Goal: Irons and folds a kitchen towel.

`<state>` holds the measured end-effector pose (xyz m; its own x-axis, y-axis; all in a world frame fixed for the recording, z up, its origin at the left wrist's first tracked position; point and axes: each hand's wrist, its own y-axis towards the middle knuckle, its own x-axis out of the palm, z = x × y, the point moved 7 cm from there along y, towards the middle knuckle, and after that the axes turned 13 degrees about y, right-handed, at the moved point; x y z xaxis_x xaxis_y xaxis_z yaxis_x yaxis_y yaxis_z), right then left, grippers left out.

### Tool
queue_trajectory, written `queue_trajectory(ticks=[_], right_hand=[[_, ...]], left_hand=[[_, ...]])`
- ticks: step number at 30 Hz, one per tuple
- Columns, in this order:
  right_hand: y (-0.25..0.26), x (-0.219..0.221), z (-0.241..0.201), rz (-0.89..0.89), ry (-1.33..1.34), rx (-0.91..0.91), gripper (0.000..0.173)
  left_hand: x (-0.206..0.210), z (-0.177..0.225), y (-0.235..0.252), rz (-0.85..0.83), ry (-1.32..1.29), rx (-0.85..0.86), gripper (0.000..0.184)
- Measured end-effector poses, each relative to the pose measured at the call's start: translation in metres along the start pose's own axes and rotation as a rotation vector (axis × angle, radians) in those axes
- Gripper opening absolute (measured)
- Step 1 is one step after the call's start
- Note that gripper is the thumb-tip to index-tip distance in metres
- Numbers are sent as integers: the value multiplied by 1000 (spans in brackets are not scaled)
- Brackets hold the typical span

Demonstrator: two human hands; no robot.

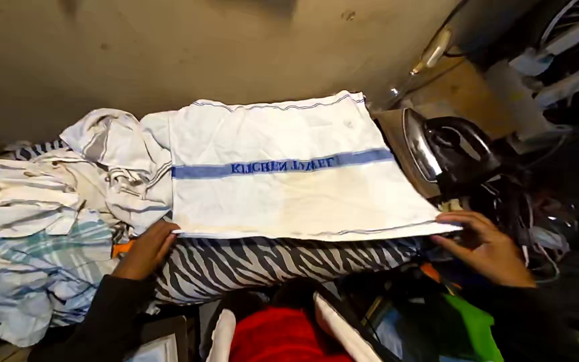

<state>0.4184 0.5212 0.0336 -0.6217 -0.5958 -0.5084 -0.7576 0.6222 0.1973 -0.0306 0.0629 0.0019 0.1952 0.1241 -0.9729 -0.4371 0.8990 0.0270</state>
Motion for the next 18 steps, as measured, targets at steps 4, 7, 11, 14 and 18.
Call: queue_trajectory(ticks=[4, 7, 11, 14, 18], right_hand=[[-20, 25, 14, -110, -308, 57, 19], [-34, 14, 11, -272, -331, 152, 12], [-33, -3, 1, -290, -319, 240, 11], [0, -4, -10, -109, -361, 157, 21], [42, 13, -2, -11, -420, 138, 26]], left_hand=[[40, 3, -14, -116, -20, 25, 28], [25, 7, -37, -120, -6, 80, 23], [6, -1, -51, -104, -142, 97, 27], [-3, -17, -28, -1, -293, -100, 24], [6, -32, 11, -54, -508, -619, 22]])
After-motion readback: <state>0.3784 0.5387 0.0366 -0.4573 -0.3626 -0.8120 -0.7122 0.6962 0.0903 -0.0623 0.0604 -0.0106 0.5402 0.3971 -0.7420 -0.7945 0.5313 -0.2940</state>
